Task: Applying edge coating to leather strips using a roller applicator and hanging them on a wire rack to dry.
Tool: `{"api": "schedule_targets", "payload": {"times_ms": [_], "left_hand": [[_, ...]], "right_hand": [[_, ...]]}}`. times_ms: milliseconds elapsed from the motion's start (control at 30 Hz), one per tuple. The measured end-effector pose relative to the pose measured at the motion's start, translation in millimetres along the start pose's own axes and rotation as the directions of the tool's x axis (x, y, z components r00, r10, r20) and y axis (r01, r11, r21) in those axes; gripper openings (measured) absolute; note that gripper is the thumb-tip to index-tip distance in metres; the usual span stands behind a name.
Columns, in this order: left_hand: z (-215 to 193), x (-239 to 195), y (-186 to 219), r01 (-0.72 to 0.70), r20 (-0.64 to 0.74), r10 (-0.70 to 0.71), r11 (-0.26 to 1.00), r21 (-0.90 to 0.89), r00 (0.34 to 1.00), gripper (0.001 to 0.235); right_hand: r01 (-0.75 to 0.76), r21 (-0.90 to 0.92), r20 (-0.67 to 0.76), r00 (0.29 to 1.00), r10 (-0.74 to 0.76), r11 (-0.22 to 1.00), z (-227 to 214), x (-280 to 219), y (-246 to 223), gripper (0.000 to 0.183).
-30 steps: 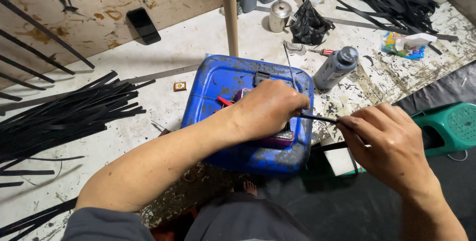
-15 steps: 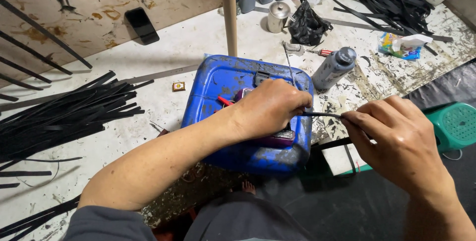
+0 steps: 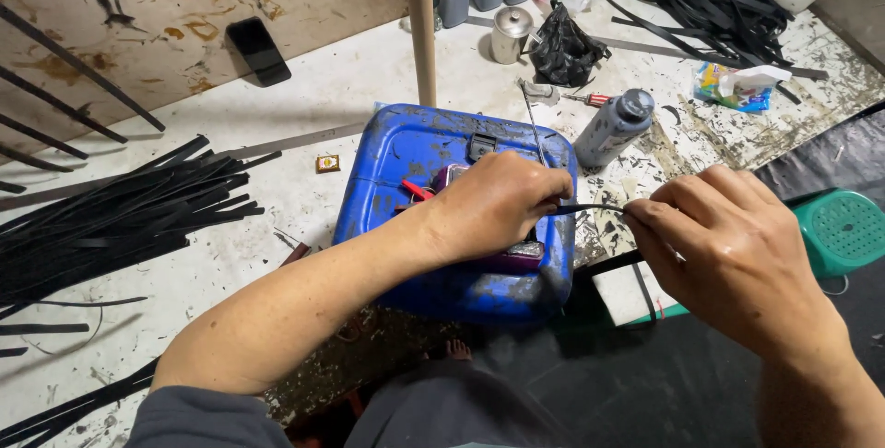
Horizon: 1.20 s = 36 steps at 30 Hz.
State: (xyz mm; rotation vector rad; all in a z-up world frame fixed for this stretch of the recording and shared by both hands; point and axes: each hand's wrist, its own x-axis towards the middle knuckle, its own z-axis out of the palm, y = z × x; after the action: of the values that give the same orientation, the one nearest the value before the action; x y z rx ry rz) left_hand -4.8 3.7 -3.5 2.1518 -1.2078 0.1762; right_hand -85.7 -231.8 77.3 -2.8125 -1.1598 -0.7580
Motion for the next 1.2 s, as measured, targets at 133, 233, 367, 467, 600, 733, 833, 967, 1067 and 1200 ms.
{"api": "schedule_targets", "payload": {"times_ms": [133, 233, 367, 467, 600, 733, 833, 967, 1067, 1200], "left_hand": [[1, 0, 1, 0.019, 0.011, -0.019, 1.000, -0.013, 1.000, 0.009], [1, -1, 2, 0.005, 0.005, -0.004, 1.000, -0.023, 1.000, 0.010], [6, -1, 0, -0.018, -0.003, 0.018, 0.999, 0.030, 1.000, 0.007], [4, 3, 5, -0.002, 0.038, -0.002, 0.995, 0.100, 0.999, 0.012], [-3, 3, 32, -0.046, 0.005, 0.046, 0.973, 0.228, 0.999, 0.027], [-20, -3, 77, -0.106, -0.172, 0.176, 0.930, 0.351, 0.969, 0.012], [-27, -14, 111, -0.031, -0.334, 0.157, 0.935, 0.354, 0.930, 0.012], [-8, -33, 134, 0.129, -0.483, -0.015, 0.971, 0.203, 0.876, 0.020], [11, -45, 141, 0.269, -0.584, -0.190, 0.962, 0.050, 0.789, 0.014], [18, -65, 161, 0.384, -0.657, -0.296, 0.923, -0.011, 0.693, 0.012]], "right_hand": [[0.008, -0.014, 0.007, 1.000, -0.008, 1.000, 0, 1, -1, 0.011], [0.007, -0.026, 0.011, 1.000, -0.007, 1.000, 2, 0, -1, 0.011], [0.011, 0.008, 0.004, 1.000, -0.011, 1.000, 3, -1, 0, 0.013], [0.011, 0.055, -0.009, 1.000, -0.011, 0.998, 1, -5, 1, 0.011], [-0.017, 0.093, -0.032, 0.999, 0.020, 0.996, 1, -23, 4, 0.008], [-0.067, 0.214, -0.101, 0.991, 0.091, 0.974, 1, -45, 2, 0.007], [-0.080, 0.260, -0.161, 0.979, 0.125, 0.962, 5, -56, -6, 0.008], [-0.020, 0.308, -0.286, 0.951, 0.112, 0.951, 25, -72, -18, 0.011], [0.032, 0.329, -0.340, 0.936, 0.087, 0.944, 32, -72, -37, 0.011], [0.141, 0.285, -0.443, 0.897, 0.000, 0.948, 46, -78, -58, 0.012]]}}
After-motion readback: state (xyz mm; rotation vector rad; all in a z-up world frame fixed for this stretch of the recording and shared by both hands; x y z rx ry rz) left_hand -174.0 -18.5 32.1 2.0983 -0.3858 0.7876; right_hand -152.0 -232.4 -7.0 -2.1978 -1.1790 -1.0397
